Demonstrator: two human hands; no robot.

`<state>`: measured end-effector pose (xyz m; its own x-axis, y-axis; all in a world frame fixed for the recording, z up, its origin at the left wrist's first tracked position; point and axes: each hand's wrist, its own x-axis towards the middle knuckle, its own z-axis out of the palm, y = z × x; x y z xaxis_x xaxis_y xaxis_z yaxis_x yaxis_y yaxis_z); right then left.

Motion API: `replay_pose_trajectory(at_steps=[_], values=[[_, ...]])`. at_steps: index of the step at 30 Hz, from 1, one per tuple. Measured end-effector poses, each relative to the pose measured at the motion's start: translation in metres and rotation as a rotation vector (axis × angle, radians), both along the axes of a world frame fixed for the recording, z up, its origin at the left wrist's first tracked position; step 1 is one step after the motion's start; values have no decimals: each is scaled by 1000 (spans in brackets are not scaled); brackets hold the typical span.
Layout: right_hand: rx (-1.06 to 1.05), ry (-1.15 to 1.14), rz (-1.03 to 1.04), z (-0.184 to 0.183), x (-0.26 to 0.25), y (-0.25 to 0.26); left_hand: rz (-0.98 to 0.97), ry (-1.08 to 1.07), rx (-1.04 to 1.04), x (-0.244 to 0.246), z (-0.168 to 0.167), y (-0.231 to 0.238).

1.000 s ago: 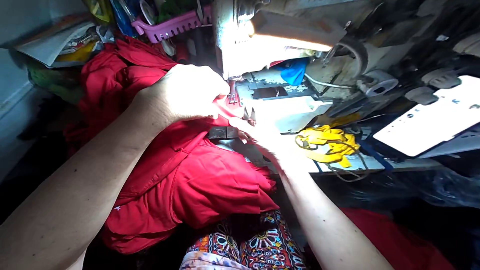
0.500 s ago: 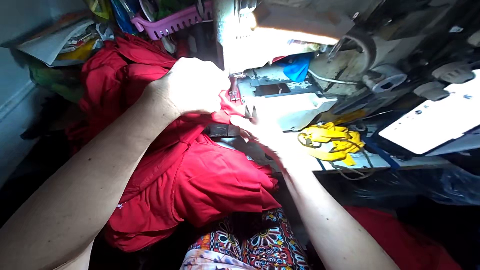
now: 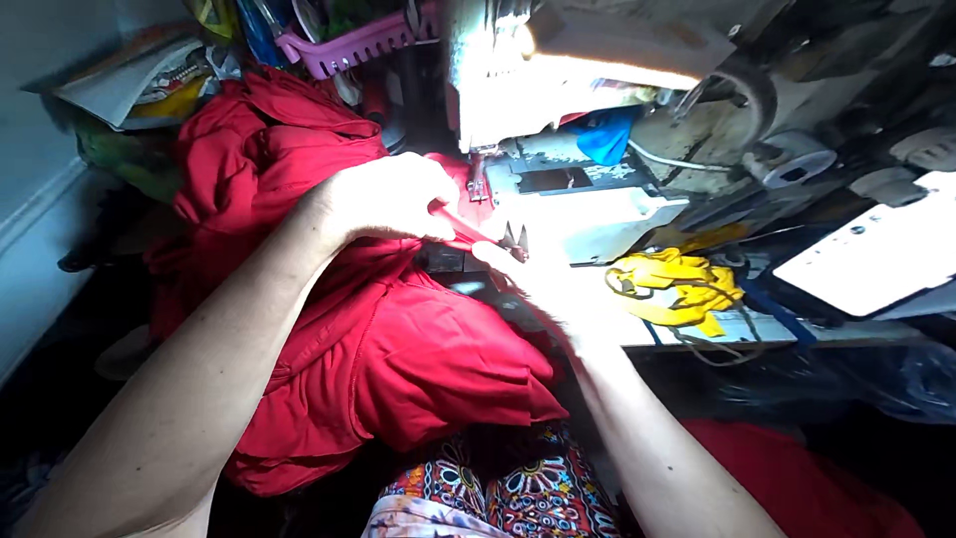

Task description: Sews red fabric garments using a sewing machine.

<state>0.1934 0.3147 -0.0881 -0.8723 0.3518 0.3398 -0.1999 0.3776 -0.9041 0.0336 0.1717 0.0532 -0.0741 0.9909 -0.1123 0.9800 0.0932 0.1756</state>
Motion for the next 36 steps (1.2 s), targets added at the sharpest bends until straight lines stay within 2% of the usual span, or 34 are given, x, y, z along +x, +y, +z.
replay_pose_trajectory(at_steps=[3,6,8,10,15,19,23,26,28,31,34,36], values=[[-111,44,6,-6,-8,1,20,-60,53,-10,-13,-3],[-194,92,30,-8,-16,2,135,-93,214,-18,-22,-5],[-176,88,19,-9,-14,1,236,-73,306,-19,-28,-1],[-142,20,-30,-6,-5,-6,332,-84,284,-15,-34,8],[22,72,-151,-15,-2,-21,412,-49,260,-14,-71,38],[-14,26,-135,-5,4,-31,493,82,330,-10,-73,52],[48,-20,-151,-7,11,-22,674,141,355,-42,-71,43],[110,-92,-169,-6,20,-10,704,118,465,-67,-71,18],[209,-108,-172,-4,25,-3,670,59,494,-59,-62,2],[510,-64,-262,15,20,0,619,-153,555,-39,-40,-22],[708,-77,-333,32,2,2,544,-434,636,-18,-36,-43],[848,-73,-327,35,-20,6,465,-537,645,-3,-38,-52]])
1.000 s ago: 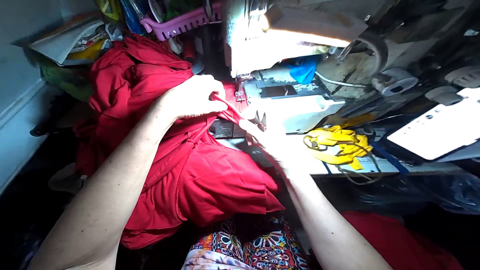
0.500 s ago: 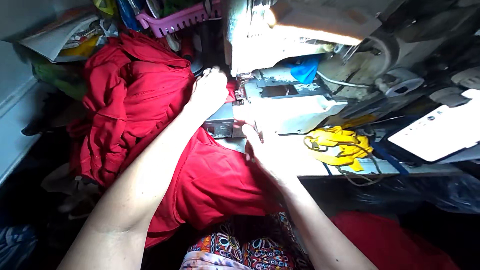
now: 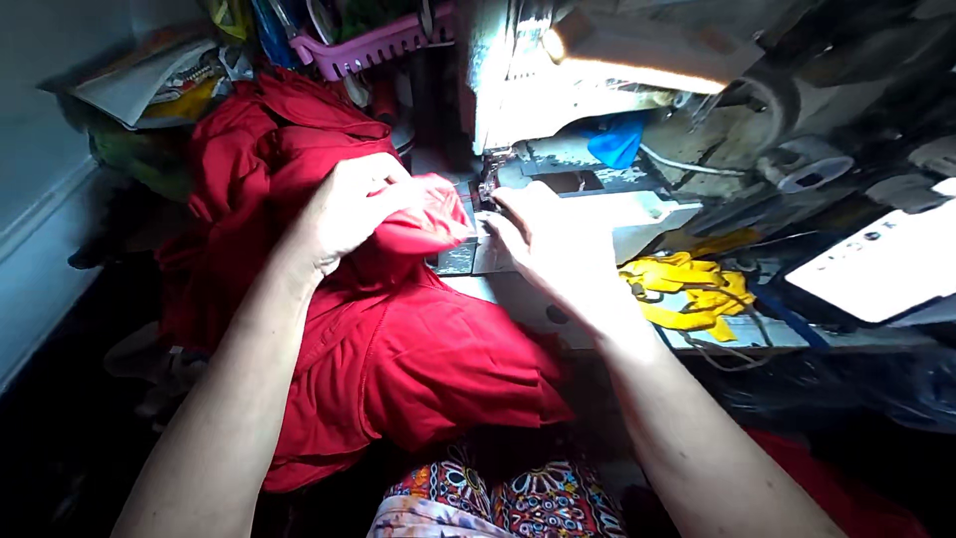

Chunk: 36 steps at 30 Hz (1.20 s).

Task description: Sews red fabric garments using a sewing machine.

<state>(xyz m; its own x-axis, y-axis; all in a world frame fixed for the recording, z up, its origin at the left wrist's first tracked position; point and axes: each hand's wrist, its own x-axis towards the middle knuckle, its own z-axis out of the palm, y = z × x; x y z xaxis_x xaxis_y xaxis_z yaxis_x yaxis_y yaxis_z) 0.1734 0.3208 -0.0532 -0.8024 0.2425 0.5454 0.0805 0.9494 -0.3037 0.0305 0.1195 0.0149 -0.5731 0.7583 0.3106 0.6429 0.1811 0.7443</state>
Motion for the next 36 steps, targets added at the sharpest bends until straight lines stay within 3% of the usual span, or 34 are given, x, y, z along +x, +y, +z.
replay_pose_trajectory(at_steps=[4,6,8,11,12,16,17,22,25,27,29,31,36], values=[[81,-67,55,4,-28,-2,-138,-22,-56,26,-3,-5],[26,-33,88,6,-26,-3,-92,-24,-28,26,3,-14],[-82,19,144,5,-15,-1,114,-80,144,13,19,-39],[-323,-7,249,1,13,3,483,-128,632,-29,39,-93],[-434,-62,271,0,26,0,569,-79,663,-47,34,-111],[-665,-341,260,-21,51,-5,678,42,52,-68,-23,-145],[-692,-393,276,-27,55,-3,709,37,-10,-64,-36,-147],[-969,-398,249,-30,79,0,887,325,169,8,-49,-177],[-1077,-312,214,-14,90,-25,675,249,314,83,-54,-158],[-1218,-318,228,-3,88,-55,385,75,220,131,-67,-127],[-1371,-270,377,-5,85,-81,168,-123,134,161,-84,-94],[-1448,-204,530,-13,86,-92,123,-253,146,173,-90,-77],[-1227,-47,482,4,110,-94,-13,-586,356,174,-76,-71]])
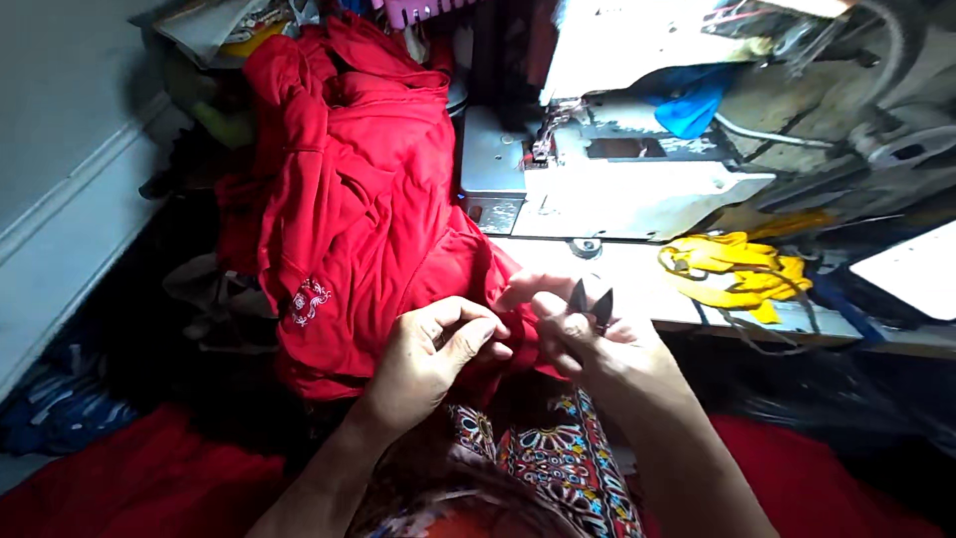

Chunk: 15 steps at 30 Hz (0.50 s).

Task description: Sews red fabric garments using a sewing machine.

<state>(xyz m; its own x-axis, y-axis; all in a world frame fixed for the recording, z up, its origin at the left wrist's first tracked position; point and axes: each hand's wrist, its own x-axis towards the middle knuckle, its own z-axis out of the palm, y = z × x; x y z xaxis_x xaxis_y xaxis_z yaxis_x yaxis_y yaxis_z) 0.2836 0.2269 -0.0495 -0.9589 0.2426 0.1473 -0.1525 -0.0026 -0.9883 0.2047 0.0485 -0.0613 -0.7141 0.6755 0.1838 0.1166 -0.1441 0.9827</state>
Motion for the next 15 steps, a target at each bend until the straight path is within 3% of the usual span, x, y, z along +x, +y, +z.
replay_pose_trajectory(at_steps=[5,10,13,15], values=[[209,135,-120,-23,15,9,75,79,-15,-6,-12,4],[281,9,-358,-40,24,34,357,445,-240,-4,-41,-3],[397,-114,-313,-37,22,29,347,420,-352,5,-54,3],[607,-159,-216,-36,21,18,302,339,-441,8,-58,9]])
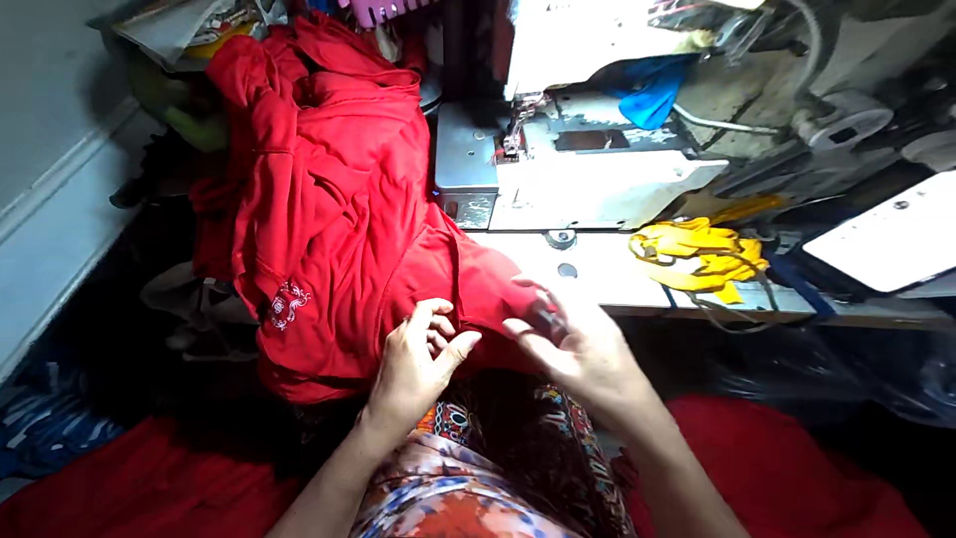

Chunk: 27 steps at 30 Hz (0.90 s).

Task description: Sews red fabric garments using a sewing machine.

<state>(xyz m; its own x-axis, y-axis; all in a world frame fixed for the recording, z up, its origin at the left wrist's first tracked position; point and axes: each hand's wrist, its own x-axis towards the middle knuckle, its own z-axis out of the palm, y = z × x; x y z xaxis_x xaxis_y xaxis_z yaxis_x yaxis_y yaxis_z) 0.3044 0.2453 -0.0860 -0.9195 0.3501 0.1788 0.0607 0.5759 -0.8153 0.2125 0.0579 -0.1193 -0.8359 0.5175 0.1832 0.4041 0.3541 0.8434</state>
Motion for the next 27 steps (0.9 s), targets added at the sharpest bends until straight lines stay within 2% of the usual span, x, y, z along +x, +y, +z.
replay_pose_trajectory(at_steps=[3,4,5,6,8,10,12,15,20,27], values=[[383,53,24,-37,-8,-10,-31,-22,-47,1,-4,4],[419,115,17,-49,-10,-8,-34,-19,-44,0,-5,3],[373,154,13,-53,-11,-5,-38,-21,-37,-1,-5,1],[243,163,21,-49,-11,-2,-47,-44,-20,-2,-4,-1],[-166,182,73,-31,-8,1,-74,-139,84,1,-1,-5],[-410,203,118,-12,-7,-2,-129,-255,294,8,7,-4],[-545,226,160,-1,-8,-9,-172,-299,489,16,16,0],[-639,245,169,3,-12,-21,-166,-304,596,17,31,7],[-665,255,147,1,-16,-28,-79,-285,507,10,40,14],[-888,189,143,3,-20,-25,-90,-245,465,-1,36,12]])
